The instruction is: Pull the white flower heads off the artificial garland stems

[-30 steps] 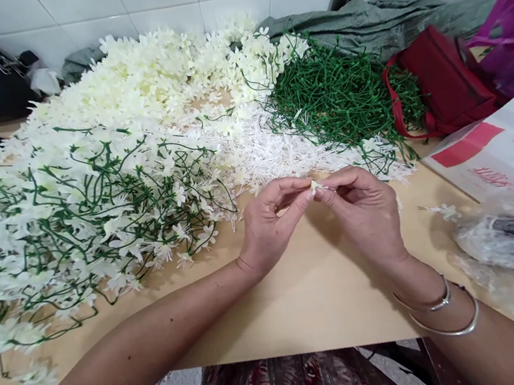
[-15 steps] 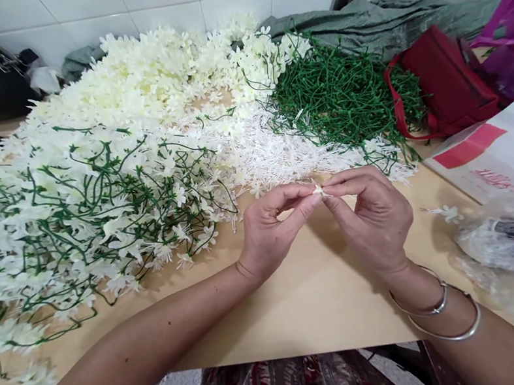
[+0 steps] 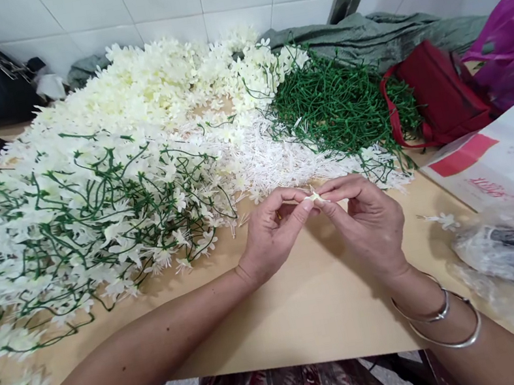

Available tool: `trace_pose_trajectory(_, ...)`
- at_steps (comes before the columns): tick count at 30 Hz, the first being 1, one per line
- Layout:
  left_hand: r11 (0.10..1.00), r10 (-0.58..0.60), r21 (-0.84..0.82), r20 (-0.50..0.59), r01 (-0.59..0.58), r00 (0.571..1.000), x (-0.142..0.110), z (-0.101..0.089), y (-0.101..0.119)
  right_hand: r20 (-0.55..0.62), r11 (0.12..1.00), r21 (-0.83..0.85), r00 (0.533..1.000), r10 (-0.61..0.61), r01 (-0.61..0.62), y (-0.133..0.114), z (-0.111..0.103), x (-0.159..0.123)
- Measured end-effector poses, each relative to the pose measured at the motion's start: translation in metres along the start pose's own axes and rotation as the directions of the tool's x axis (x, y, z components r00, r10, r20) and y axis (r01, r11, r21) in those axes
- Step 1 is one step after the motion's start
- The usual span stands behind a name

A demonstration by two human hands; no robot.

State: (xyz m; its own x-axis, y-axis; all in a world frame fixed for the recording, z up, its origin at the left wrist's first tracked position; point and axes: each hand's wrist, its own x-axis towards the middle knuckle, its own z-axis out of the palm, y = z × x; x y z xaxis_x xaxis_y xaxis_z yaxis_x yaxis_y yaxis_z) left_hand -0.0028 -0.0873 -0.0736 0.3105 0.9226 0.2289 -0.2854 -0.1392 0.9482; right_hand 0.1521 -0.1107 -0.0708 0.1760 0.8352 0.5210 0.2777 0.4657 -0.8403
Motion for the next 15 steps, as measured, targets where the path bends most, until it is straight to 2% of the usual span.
trace_pose_trajectory(4, 0.999, -0.047, -0.014, 0.009, 0.047, 0.999, 0.001, -0.002, 0.0, 0.015, 0.998, 0.017, 0.998, 0.065, -0.065, -0.001, 0.001, 0.0)
trace_pose_trajectory(9, 0.999, -0.041, 0.006, 0.025, 0.041, 0.999, 0.001, -0.003, 0.002, 0.097, 0.994, -0.063, 0.991, 0.092, -0.086, -0.004, -0.004, 0.005)
trace_pose_trajectory(13, 0.985, -0.016, 0.17, -0.093, 0.032, 0.995, 0.012, -0.007, 0.01, 0.118, 0.979, -0.061, 0.972, 0.202, -0.196, 0.001, -0.008, 0.01)
trace_pose_trajectory(15, 0.953, 0.059, 0.302, -0.156, -0.009, 0.986, 0.026, -0.011, 0.014, 0.135, 0.965, -0.013, 0.956, 0.26, -0.261, 0.003, -0.008, 0.012)
